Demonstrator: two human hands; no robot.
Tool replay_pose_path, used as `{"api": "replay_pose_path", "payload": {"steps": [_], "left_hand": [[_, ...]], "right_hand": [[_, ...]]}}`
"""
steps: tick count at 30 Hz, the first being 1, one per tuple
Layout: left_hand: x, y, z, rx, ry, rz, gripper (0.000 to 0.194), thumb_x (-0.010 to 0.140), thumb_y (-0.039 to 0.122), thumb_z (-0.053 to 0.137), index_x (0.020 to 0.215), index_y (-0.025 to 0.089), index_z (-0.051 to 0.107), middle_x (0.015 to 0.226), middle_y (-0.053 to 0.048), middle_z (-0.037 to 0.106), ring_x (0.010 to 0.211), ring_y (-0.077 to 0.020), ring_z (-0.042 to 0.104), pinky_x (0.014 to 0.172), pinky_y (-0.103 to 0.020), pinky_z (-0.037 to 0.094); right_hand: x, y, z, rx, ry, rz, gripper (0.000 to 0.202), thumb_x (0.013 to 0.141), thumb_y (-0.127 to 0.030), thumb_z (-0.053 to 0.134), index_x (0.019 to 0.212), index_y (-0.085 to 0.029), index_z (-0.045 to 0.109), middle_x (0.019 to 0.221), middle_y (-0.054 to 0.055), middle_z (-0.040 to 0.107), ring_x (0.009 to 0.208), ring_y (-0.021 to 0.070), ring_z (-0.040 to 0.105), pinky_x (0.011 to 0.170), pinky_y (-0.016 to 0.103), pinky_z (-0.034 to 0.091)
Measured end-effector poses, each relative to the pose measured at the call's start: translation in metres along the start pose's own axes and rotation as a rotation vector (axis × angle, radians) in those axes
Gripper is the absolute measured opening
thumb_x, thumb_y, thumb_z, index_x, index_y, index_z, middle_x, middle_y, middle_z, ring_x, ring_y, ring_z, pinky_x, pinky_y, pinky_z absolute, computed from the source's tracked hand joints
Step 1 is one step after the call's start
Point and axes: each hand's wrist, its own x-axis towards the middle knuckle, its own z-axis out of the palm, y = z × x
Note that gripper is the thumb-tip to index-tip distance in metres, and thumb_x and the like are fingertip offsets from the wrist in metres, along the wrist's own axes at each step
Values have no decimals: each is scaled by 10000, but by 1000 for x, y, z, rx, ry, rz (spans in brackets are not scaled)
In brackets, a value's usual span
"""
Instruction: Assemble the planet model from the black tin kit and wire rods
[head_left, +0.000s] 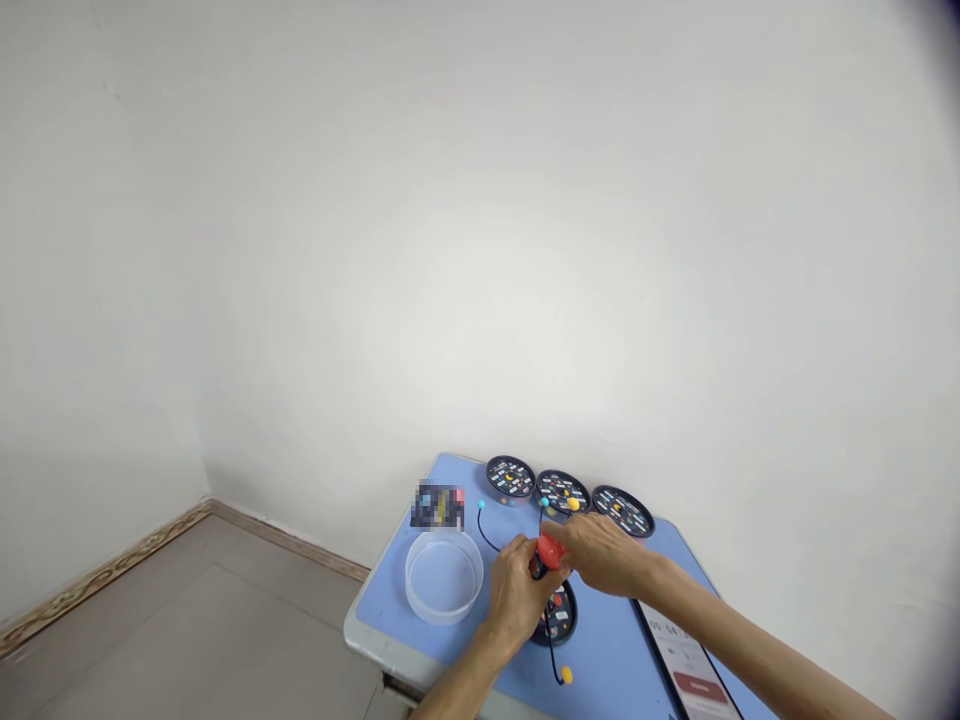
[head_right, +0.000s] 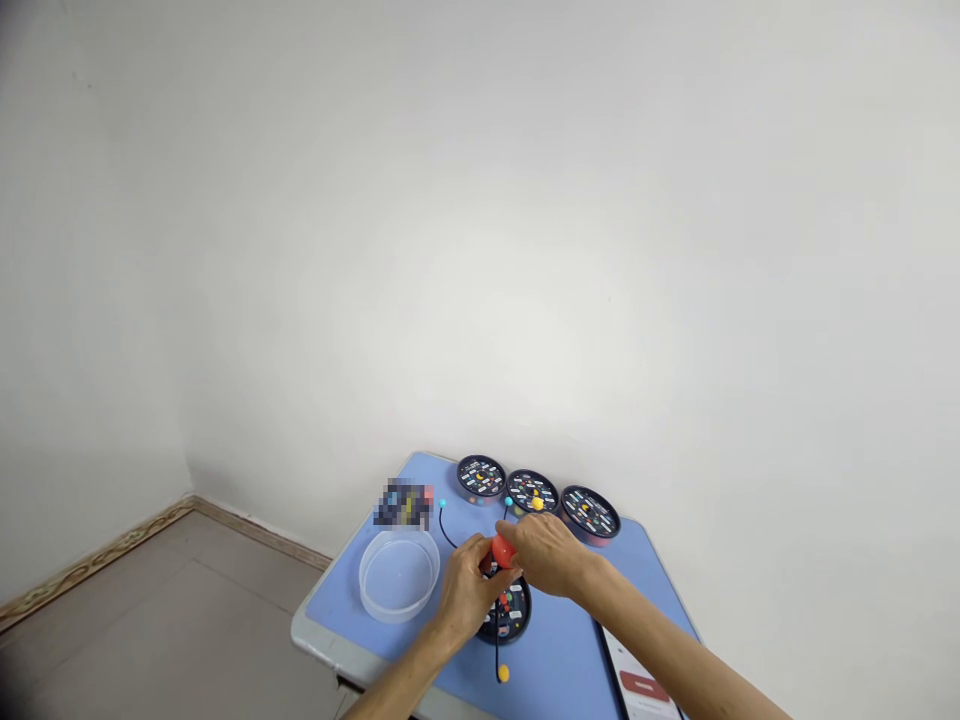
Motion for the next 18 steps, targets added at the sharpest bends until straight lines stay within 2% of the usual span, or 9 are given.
{"api": "replay_pose_path", "payload": {"steps": [3, 8, 11, 15, 18], "left_hand": [[0, -1, 0, -23, -1, 6, 183, 787, 332, 659, 705, 171, 625, 665, 45, 481, 611, -121, 429, 577, -237, 285], [-1, -5, 4, -15, 14, 24, 136, 779, 258, 643, 679, 174, 608, 655, 51, 459, 598, -116, 412, 573, -236, 280], [0, -6, 5, -24, 9, 25, 106, 750, 212, 652, 669, 174, 596, 651, 58, 438, 590, -110, 403, 568, -234, 273], [1, -8, 4, -29, -4, 38, 103, 732, 188, 658, 656, 177, 589, 648, 64, 424, 588, -105, 398, 565, -233, 268], [1, -9, 5, -35, -5, 49, 93, 731, 184, 658, 663, 179, 595, 659, 61, 440, 595, -106, 409, 572, -230, 281]], "right_hand": [[-1, 2, 0, -13, 19, -25, 251, 788, -35, 583, 956, -220, 613, 769, 49, 695, 731, 224, 665, 532, 262, 232], [3, -3, 3, -39, 59, -19, 84, 880, -191, 527, 891, -191, 610, 779, 86, 708, 743, 258, 670, 555, 284, 255], [6, -7, 6, -60, 76, -17, 118, 894, -152, 481, 885, -165, 598, 785, 108, 704, 762, 262, 658, 595, 297, 289], [7, -7, 8, -64, 80, -32, 118, 862, -131, 518, 960, -133, 583, 850, 121, 698, 865, 276, 632, 683, 308, 335], [6, -5, 9, -60, 63, -36, 123, 821, -91, 543, 929, -129, 587, 860, 126, 689, 884, 277, 619, 697, 308, 343]]}}
